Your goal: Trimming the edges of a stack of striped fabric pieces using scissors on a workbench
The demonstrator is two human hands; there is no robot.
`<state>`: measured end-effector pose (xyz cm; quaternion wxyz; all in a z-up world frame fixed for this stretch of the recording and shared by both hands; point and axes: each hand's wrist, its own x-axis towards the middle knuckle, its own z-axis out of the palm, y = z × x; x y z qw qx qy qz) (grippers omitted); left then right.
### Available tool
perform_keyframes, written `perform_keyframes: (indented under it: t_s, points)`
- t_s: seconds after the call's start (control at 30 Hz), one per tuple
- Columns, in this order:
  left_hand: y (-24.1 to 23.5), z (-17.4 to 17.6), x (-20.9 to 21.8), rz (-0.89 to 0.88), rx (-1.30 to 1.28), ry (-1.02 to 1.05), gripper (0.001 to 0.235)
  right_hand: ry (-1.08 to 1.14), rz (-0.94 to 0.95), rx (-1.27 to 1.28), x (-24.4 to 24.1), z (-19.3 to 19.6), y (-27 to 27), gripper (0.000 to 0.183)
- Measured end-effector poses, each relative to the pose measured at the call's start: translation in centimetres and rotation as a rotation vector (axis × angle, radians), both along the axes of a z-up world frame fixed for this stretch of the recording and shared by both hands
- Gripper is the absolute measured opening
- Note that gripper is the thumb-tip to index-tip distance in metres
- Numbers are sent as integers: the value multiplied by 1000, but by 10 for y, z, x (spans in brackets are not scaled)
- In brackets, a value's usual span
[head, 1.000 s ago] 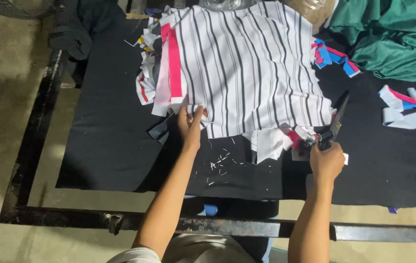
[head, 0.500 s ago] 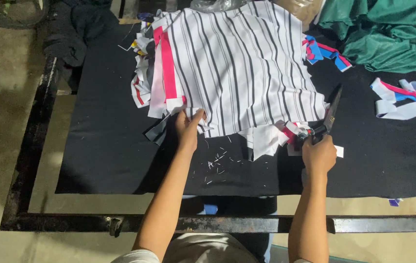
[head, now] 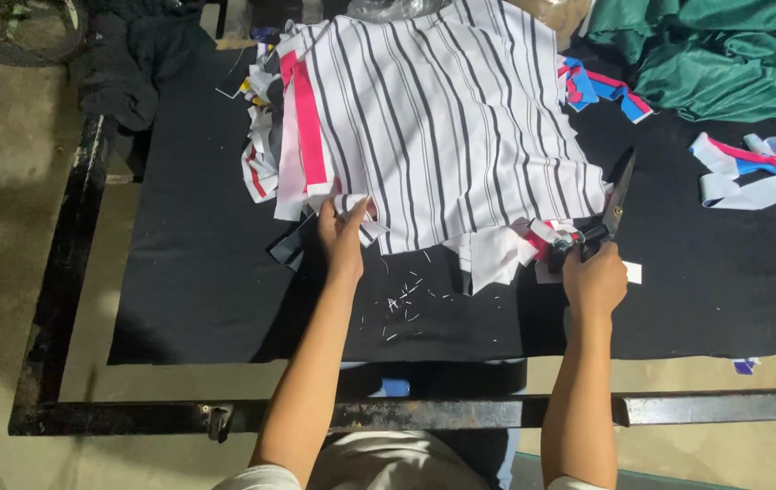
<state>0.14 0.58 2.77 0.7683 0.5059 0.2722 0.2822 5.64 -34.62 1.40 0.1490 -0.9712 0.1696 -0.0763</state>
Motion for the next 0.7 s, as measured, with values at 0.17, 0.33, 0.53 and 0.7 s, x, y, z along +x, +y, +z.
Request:
perform_keyframes:
  t_s: [0.17, 0.33, 0.53, 0.7]
  points:
    - [1, 5, -3, 17, 22, 17, 36, -21, 11, -15, 1, -6, -6, 30]
    - [8, -14, -3, 33, 43, 21, 36, -56, 34, -35, 0, -10, -7, 26]
    - [6, -3, -7, -4, 15, -60, 35, -75, 47, -41, -2, -6, -6, 26]
    - [13, -39, 7, -51, -112, -77, 35, -68, 33, -21, -3, -4, -1, 27]
